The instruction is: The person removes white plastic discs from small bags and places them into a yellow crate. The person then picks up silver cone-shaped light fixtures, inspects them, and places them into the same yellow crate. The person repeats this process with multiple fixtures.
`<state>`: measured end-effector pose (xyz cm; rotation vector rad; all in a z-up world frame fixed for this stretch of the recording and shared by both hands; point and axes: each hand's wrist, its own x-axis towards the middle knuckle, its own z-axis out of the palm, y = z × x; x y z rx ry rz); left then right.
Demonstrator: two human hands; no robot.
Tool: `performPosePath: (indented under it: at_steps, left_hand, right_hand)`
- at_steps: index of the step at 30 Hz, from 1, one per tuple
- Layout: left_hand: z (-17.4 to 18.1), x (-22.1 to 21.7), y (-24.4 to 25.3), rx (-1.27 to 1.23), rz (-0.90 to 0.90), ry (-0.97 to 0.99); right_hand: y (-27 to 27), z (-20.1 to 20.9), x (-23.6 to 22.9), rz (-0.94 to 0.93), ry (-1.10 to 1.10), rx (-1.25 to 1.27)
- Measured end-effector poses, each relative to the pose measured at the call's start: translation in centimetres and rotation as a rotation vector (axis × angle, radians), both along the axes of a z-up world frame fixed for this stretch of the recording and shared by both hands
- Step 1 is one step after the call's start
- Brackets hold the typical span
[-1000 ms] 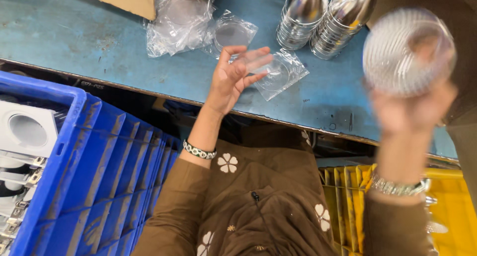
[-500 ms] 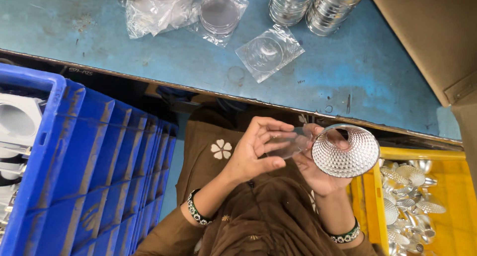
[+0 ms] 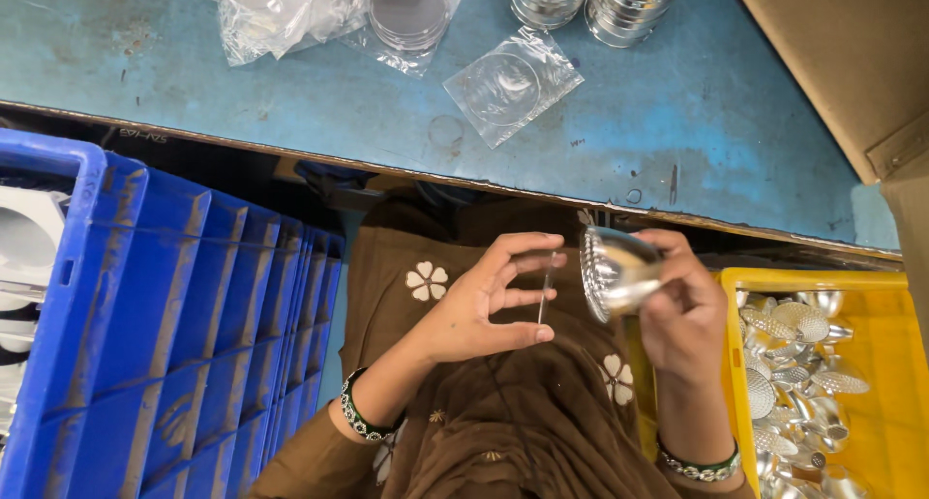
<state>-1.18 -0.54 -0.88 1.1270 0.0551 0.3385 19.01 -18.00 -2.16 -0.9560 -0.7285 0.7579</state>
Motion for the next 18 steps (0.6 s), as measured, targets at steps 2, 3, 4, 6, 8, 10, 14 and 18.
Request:
performPosePath:
  at_steps: [2,3,4,6,8,10,14,18]
  left_hand:
    - [-0.3,-0.2,-0.2,-0.033,-0.002,-0.009]
    - [-0.5,-0.3,-0.3,-0.05,-0.003,-0.014]
    - [-0.6,-0.4,-0.5,-0.073,0.005,-0.01]
    - [-0.8,-0.4,-0.7,-0.116,0.019,-0.004]
    - [-0.8,-0.3,-0.7,-0.118,0.018,-0.015]
    - [-0.7,-0.3,-0.7,-0.091,0.024,-0.024]
    - [-0.1,-0.5,-0.6,0.153,0.112,-0.024]
    - [0.4,-0.4,-0.8,0.299,0.182,-0.048]
  right_hand:
    - [-0.1,-0.2,-1.0,-0.106,-0.28,-0.056]
    - [-0.2,-0.2,-1.4,-0.121,-0.312,-0.1]
    - [-0.4,-0.2,-2.0,-0.138,-0.343,-0.146]
    - [-0.5,0.0,-2.5,-0.154,-0.379,-0.184]
    - [-0.4,0.2,-2.5,-0.153,-0.391,-0.167]
    - [-0.4,0.5,-2.4,-0.163,-0.408,-0.181]
    - [-0.2,0.8,-2.5,-0.179,-0.401,-0.18]
    - [0.0,0.4,-2.9,-0.18,-0.295,-0.14]
